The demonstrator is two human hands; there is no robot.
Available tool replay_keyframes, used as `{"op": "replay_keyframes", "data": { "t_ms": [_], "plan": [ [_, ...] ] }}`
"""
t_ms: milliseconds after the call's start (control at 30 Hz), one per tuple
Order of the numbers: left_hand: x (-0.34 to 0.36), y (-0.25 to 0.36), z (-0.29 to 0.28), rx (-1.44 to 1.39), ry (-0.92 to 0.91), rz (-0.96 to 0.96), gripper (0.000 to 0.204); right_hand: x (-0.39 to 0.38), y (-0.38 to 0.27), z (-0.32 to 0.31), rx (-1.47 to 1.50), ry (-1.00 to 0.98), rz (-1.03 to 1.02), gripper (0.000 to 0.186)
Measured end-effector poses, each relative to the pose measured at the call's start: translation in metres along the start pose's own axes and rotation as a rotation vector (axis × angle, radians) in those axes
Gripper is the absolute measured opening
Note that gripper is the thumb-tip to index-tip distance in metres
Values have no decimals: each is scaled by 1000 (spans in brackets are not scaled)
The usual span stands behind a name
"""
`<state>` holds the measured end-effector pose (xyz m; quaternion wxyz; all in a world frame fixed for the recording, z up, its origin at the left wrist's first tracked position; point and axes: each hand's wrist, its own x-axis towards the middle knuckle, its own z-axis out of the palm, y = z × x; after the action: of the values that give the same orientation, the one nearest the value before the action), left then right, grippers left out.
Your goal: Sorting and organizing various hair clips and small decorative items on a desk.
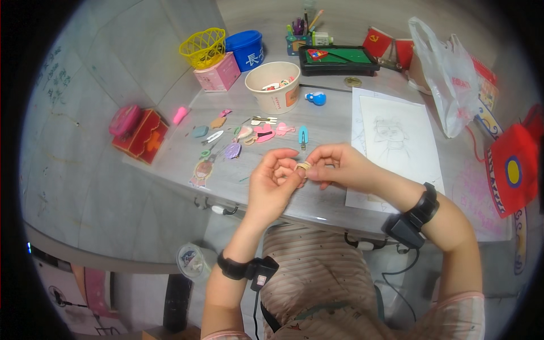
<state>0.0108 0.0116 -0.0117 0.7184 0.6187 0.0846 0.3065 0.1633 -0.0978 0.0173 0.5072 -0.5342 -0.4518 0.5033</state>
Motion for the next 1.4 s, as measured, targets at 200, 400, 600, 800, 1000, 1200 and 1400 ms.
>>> {"op": "replay_keyframes", "data": {
  "t_ms": [200,400,600,800,1000,1200,1400],
  "plan": [
    [1,2,4,123,-25,-57,34,2,7,-2,-3,39,-33,16],
    [25,25,-27,716,124,7,22,0,5,-4,-41,1,-24,12],
    [42,16,-71,1450,267,273,12,2,7,-1,66,6,-21,9],
    [35,21,-50,1348,237,462,10,-2,4,1,23,21,-51,6],
    [11,25,-2,599,109,112,9,-2,3,-1,63,59,-63,12],
    [3,14,9,586,48,127,12,2,6,0,53,31,-49,26],
    [3,12,2,660,136,142,17,2,13,-4,26,15,-120,15]
  ]
}}
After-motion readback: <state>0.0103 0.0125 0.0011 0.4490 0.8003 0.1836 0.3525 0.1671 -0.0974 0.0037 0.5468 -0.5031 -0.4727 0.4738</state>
